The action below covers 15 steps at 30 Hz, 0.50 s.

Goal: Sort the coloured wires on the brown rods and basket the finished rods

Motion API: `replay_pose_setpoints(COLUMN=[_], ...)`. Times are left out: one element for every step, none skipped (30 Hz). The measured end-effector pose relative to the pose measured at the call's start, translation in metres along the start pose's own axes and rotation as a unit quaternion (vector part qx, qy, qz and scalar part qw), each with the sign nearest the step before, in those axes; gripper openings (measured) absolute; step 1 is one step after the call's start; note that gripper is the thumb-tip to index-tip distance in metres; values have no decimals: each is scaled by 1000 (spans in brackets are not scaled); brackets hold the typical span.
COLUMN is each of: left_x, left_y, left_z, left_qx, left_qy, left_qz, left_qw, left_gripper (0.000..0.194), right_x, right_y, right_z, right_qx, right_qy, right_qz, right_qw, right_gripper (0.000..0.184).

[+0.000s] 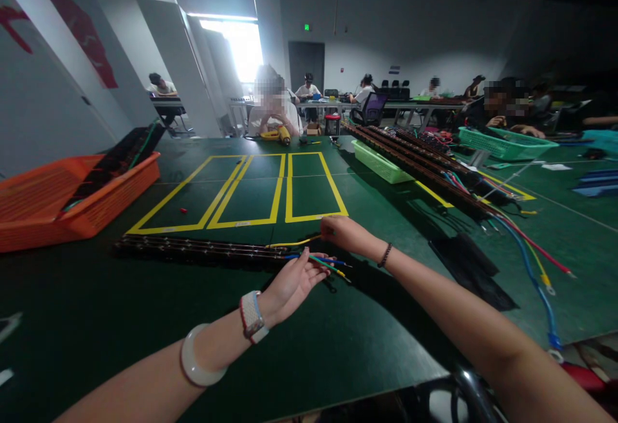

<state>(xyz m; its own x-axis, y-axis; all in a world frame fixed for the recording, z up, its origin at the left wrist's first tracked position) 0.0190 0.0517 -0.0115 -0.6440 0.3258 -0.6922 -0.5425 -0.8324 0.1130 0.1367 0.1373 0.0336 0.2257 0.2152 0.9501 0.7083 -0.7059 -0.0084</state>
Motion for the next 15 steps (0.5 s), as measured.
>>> replay_pose_setpoints(left_x=[0, 0, 0, 0, 0, 0, 0, 0, 0, 0, 0, 0, 0, 0, 0], left_y=[0, 0, 0, 0, 0, 0, 0, 0, 0, 0, 0, -1, 0, 0, 0], left_z=[0, 0, 0, 0, 0, 0, 0, 0, 1, 0, 0, 0, 0, 0, 0], left_qx=[1, 1, 2, 2, 3, 3, 4, 3, 3, 2, 2, 1, 1, 2, 4], left_qy=[0, 1, 4, 7, 9, 10, 9, 8, 8, 8, 9, 11, 12, 13, 13], left_qz=[-1, -1, -1, 2, 5, 10, 14, 16, 15, 12, 9, 7, 5, 6, 9], left_qw=[1000, 1000, 1000, 1000, 1000, 1000, 1000, 1000, 1000, 1000, 1000, 1000, 1000, 1000, 1000], left_gripper=[24, 24, 25, 25, 25, 25, 25, 24, 24, 24, 24, 24, 24, 24, 24], right_x=[1, 1, 3, 4, 5, 5, 5, 5, 5, 5, 4, 3, 1, -1, -3], right_y=[0, 0, 1, 1, 2, 2, 3, 3, 3, 3, 3, 3, 2, 1, 0], right_z=[0, 0, -1, -2, -4, -6, -7, -9, -9, -9, -8, -7, -5, -3, -2], right_qx=[9, 16, 23, 31, 39, 47, 53, 56, 57, 55, 51, 49, 50, 54, 61], right_qy=[-15, -23, -22, -10, 11, 38, 68, 96, 119, 134, 141, 141, 136, 128, 120], right_qz=[5, 12, 22, 34, 46, 57, 67, 75, 81, 86, 87, 82, 72, 58, 44], right_qw=[1000, 1000, 999, 999, 998, 997, 994, 991, 988, 986, 985, 985, 987, 989, 990], right_gripper=[10, 14, 19, 23, 25, 25, 24, 23, 23, 24, 25, 24, 23, 21, 20])
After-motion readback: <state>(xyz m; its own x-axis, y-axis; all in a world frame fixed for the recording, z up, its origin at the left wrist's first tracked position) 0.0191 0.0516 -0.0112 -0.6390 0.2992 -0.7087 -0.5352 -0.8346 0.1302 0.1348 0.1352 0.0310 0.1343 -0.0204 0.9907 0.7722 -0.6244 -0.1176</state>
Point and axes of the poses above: each hand's wrist, its own y-axis away from the middle knuckle, its own x-axis out of the back of the hand, z = x × y, the point moved 5 cm from there along -y, towards the middle knuckle, and after that the axes turned 14 degrees about -z, right-handed, at the moved point
